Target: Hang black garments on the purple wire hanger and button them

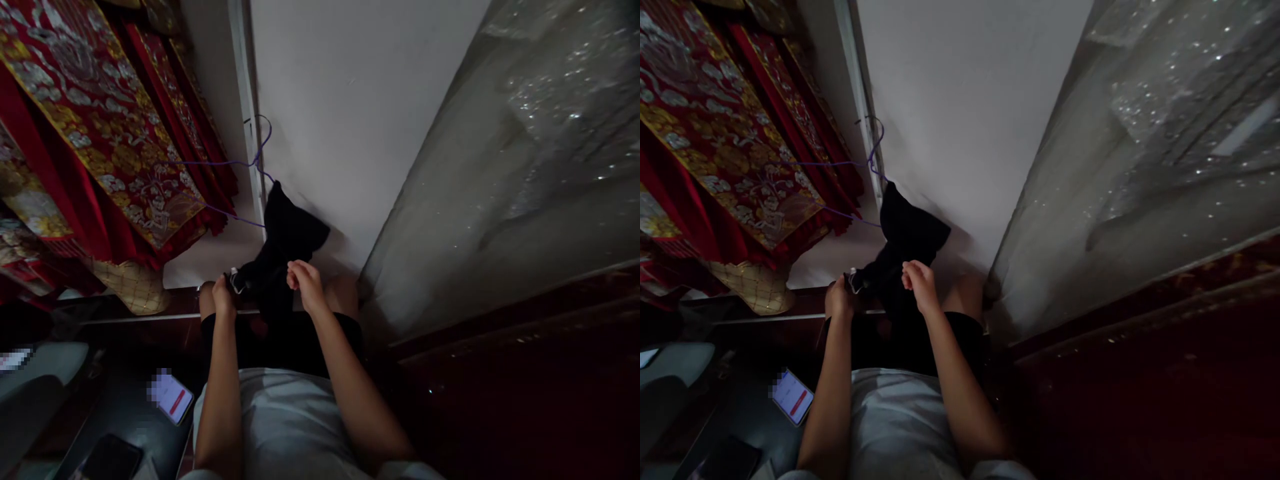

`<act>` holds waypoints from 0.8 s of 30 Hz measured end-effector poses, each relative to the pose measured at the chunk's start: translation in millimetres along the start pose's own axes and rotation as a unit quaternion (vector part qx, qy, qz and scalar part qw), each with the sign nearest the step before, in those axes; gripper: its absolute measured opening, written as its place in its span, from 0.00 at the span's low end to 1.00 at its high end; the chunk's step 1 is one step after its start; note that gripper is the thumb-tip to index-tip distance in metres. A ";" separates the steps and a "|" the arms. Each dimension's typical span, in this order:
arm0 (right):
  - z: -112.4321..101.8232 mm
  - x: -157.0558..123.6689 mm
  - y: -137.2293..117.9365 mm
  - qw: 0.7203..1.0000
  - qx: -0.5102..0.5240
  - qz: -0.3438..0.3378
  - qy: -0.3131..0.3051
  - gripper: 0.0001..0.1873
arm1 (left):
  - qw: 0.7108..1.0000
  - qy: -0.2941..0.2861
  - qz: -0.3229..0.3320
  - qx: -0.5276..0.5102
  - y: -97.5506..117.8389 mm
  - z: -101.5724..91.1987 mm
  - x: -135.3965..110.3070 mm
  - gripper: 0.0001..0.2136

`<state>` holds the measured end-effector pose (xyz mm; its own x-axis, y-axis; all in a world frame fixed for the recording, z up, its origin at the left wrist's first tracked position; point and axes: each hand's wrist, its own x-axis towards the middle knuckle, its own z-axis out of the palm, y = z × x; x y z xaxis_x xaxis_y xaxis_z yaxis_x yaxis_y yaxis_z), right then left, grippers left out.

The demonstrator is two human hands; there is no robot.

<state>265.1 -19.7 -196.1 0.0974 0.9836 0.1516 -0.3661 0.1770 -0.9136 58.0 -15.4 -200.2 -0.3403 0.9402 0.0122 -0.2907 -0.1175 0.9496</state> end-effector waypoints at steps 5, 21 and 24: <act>-17.5 0.7 -1.4 0.993 -0.112 -0.029 0.019 0.21 | 0.997 0.019 0.040 -0.057 -3.7 20.9 -8.0 0.14; 17.8 42.5 -66.7 0.946 -0.186 -0.184 -0.192 0.07 | 0.898 -0.333 0.178 0.225 40.6 43.8 -23.2 0.19; 18.0 75.9 -86.6 0.930 -0.207 -0.262 -0.152 0.13 | 0.814 -0.422 0.121 0.382 38.1 14.5 -9.4 0.20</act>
<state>287.6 40.2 -98.7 -0.1262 0.7411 0.6595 0.0515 0.6688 -0.7417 63.1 -24.1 -159.6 0.5231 0.8420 0.1320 0.4431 -0.4009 0.8018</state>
